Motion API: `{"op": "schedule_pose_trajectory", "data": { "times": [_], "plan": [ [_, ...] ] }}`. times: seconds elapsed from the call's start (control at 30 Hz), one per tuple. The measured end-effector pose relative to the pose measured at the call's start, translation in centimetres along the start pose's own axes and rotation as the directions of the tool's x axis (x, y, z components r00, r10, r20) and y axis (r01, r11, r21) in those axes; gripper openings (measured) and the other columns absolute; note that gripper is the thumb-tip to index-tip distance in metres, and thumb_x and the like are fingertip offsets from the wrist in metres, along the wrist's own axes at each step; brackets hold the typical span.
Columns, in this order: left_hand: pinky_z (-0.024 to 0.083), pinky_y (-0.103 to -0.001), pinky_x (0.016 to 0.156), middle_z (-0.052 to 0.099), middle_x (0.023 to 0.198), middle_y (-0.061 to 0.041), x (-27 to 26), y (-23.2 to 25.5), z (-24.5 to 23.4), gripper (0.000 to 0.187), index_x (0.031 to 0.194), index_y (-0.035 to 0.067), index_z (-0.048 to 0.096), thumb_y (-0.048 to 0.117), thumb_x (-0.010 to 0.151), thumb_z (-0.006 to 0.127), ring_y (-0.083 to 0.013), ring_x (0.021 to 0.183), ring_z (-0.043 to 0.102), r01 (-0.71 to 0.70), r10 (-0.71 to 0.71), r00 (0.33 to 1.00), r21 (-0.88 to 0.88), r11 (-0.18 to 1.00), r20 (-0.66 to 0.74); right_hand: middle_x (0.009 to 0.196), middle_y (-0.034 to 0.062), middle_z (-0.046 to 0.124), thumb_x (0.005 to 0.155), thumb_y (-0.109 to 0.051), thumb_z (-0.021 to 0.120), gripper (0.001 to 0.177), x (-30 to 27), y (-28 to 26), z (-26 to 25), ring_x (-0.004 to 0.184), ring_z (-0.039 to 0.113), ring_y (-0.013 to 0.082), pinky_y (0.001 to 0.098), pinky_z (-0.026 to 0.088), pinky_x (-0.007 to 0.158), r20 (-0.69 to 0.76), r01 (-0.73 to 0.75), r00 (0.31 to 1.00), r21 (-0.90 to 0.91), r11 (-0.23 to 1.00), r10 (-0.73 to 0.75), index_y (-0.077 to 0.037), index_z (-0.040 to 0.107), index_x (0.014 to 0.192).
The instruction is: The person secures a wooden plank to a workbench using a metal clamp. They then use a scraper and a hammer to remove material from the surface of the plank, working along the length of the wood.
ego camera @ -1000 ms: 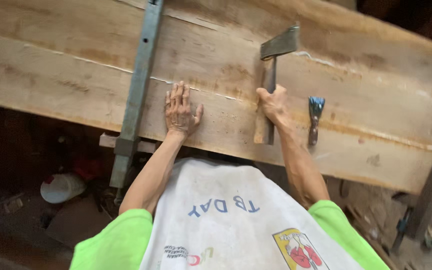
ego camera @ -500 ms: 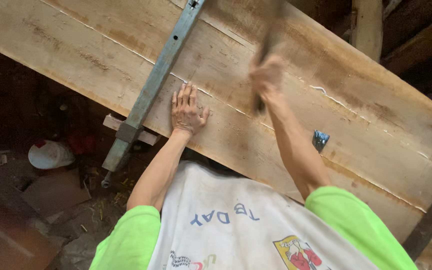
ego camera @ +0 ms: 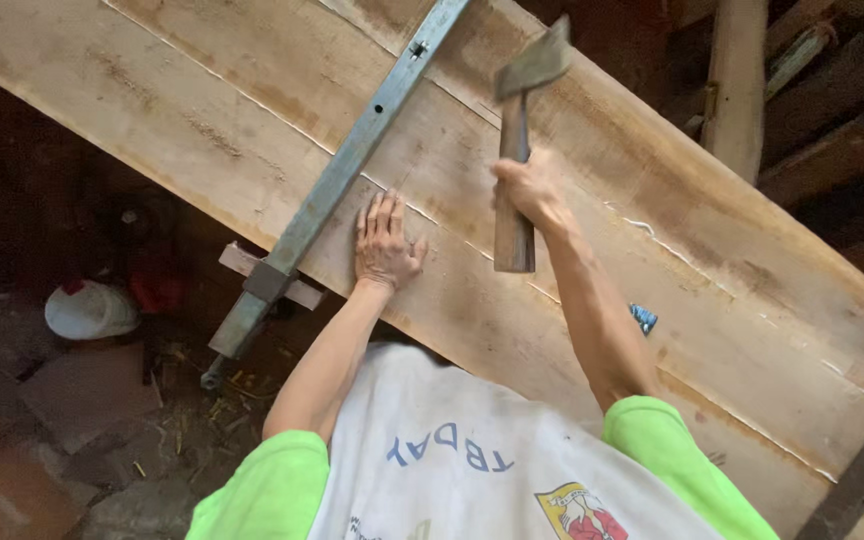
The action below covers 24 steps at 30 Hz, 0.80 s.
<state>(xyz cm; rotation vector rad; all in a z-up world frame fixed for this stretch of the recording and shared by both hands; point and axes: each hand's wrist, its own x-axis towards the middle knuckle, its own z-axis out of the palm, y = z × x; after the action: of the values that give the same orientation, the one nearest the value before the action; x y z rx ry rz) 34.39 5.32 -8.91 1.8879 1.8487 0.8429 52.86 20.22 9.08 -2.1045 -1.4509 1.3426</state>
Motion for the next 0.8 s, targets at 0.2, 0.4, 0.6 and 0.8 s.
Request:
{"op": "schedule_pose_trajectory", "data": {
  "times": [0.2, 0.4, 0.6, 0.8],
  "plan": [
    [0.023, -0.053, 0.125, 0.039, 0.159, -0.019, -0.7, 0.0, 0.2, 0.088, 0.150, -0.002, 0.043, 0.039, 0.079, 0.073, -0.0367, 0.149, 0.035, 0.025, -0.026, 0.999, 0.025, 0.999, 0.046, 0.086, 0.0131, 0.068, 0.108, -0.023, 0.062, 0.034, -1.9, -7.8, -6.4, 0.066, 0.070, 0.0228, 0.0400, 0.062, 0.062, -0.289, 0.796, 0.575, -0.017, 0.605, -0.765, 0.006, 0.055, 0.124],
    [0.024, -0.053, 0.126, 0.041, 0.160, -0.018, -0.7, -0.7, 0.9, 0.084, 0.151, -0.001, 0.044, 0.039, 0.083, 0.073, -0.0359, 0.150, 0.036, 0.016, -0.016, 1.000, 0.007, 1.000, 0.005, 0.090, 0.0205, 0.071, 0.096, -0.025, 0.062, 0.036, 2.4, -0.8, 0.9, 0.075, 0.071, 0.0301, 0.0441, 0.058, 0.068, -0.274, 0.404, 0.785, -0.452, 0.795, -0.555, 0.007, 0.062, 0.113],
    [0.026, -0.054, 0.123, 0.042, 0.156, -0.021, -0.4, -0.1, 0.3, 0.084, 0.150, -0.002, 0.043, 0.038, 0.081, 0.071, -0.0385, 0.147, 0.037, 0.030, -0.031, 0.999, -0.019, 0.999, -0.033, 0.091, 0.0269, 0.073, 0.085, -0.026, 0.064, 0.037, 6.2, 2.9, 3.3, 0.081, 0.072, 0.0368, 0.0480, 0.055, 0.072, -0.077, -0.112, 0.994, -0.569, 0.814, 0.083, 0.008, 0.068, 0.100],
    [0.024, -0.056, 0.123, 0.043, 0.156, -0.020, -0.7, -0.1, 0.3, 0.085, 0.149, -0.001, 0.045, 0.038, 0.079, 0.073, -0.0383, 0.148, 0.036, 0.033, -0.033, 0.999, -0.021, 0.999, 0.021, 0.086, 0.0238, 0.072, 0.092, -0.024, 0.062, 0.031, 2.8, 1.2, 3.8, 0.071, 0.072, 0.0297, 0.0431, 0.057, 0.064, -0.050, -0.085, 0.996, -0.375, 0.923, 0.071, 0.007, 0.065, 0.099]
  ]
}}
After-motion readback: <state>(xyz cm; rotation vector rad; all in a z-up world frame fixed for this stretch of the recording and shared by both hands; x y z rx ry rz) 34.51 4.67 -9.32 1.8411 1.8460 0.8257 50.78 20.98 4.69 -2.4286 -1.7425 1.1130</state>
